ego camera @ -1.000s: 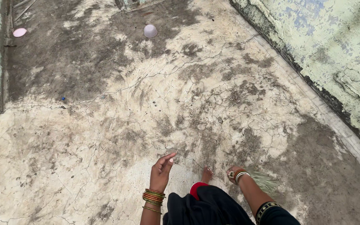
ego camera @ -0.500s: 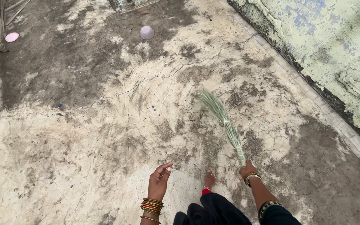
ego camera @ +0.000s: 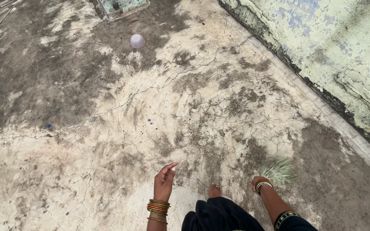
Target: The person sweeps a concrete rooftop by hand using a grass broom.
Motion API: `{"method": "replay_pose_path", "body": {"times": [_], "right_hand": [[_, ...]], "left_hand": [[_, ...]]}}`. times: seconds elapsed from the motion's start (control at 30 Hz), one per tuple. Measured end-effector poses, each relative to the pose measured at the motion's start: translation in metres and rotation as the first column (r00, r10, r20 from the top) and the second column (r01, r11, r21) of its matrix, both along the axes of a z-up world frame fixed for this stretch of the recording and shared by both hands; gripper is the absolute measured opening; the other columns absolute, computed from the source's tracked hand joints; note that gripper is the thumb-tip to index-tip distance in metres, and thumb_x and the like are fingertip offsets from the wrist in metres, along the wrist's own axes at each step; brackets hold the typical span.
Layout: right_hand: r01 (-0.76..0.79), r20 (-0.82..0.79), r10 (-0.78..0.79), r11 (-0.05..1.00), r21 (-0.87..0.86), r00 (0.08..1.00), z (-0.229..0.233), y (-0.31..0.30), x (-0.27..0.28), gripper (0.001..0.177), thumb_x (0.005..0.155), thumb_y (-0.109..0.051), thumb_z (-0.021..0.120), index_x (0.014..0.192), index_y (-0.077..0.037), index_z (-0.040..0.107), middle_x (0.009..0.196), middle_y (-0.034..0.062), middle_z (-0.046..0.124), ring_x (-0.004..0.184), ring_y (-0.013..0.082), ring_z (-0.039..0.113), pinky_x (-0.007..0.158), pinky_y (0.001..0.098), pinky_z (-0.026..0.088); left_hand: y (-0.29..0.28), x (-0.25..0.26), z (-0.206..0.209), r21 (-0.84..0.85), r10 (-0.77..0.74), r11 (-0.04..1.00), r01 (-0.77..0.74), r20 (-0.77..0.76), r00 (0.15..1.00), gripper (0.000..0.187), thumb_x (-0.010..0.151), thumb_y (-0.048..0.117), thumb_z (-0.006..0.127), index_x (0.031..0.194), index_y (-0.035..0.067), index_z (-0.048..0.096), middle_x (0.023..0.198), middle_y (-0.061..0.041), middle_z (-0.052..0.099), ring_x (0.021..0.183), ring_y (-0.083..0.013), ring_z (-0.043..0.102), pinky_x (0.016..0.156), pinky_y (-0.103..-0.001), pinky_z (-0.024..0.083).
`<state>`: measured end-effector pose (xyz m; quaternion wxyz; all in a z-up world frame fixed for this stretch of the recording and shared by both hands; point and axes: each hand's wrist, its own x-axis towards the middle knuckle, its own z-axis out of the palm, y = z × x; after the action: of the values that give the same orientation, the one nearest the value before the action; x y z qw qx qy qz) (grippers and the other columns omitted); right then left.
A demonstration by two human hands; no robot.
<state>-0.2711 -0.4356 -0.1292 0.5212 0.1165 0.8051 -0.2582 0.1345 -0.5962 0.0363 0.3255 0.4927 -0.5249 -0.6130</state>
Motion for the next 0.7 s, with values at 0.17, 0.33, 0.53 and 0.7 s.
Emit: {"method": "replay_pose_path", "body": {"times": [0.17,0.33,0.53,0.7], "right_hand": [[-0.490,0.071,0.486,0.866,0.096,0.871,0.016,-0.053,0.065,0.009,0.090,-0.001,0.072,0.086,0.007,0.069,0.067,0.0143,0.065,0.053,0.0193,0.059,0.045,0.0328,0.044],[-0.588,-0.053,0.586,0.807,-0.047,0.809,0.045,-0.097,0.067,0.030,0.090,-0.002,0.070,0.118,0.007,0.061,0.079,0.0183,0.066,0.060,0.0229,0.062,0.051,0.0376,0.051],[-0.794,-0.302,0.795,0.586,0.158,0.526,0.059,-0.087,0.001,0.070,0.092,-0.012,0.061,0.156,-0.006,0.032,0.105,0.0234,0.076,0.083,0.0311,0.075,0.074,0.0443,0.062],[-0.621,-0.414,0.671,0.736,0.271,0.615,0.071,-0.028,-0.008,0.079,0.087,-0.012,0.066,0.156,-0.015,0.029,0.122,0.0202,0.070,0.107,0.0352,0.073,0.095,0.0446,0.058]], "left_hand": [[-0.026,-0.030,0.012,-0.009,-0.037,0.999,0.037,0.065,0.997,0.032,0.098,0.024,0.065,0.127,0.015,0.075,0.074,0.007,0.055,0.067,-0.0047,0.042,0.064,-0.024,0.041],[-0.053,-0.057,0.019,-0.051,-0.090,0.994,0.093,0.052,0.995,0.031,0.098,0.022,0.064,0.126,0.013,0.074,0.085,0.004,0.067,0.075,-0.0049,0.052,0.074,-0.025,0.047],[-0.082,-0.102,0.016,-0.090,-0.194,0.975,0.201,0.085,0.977,0.030,0.099,0.017,0.063,0.125,0.013,0.075,0.099,-0.004,0.075,0.088,-0.0086,0.064,0.085,-0.029,0.053],[-0.101,-0.134,0.012,-0.075,-0.286,0.954,0.290,0.060,0.956,0.027,0.098,0.017,0.062,0.121,0.012,0.075,0.111,-0.001,0.078,0.099,-0.0080,0.070,0.091,-0.029,0.054]]}}
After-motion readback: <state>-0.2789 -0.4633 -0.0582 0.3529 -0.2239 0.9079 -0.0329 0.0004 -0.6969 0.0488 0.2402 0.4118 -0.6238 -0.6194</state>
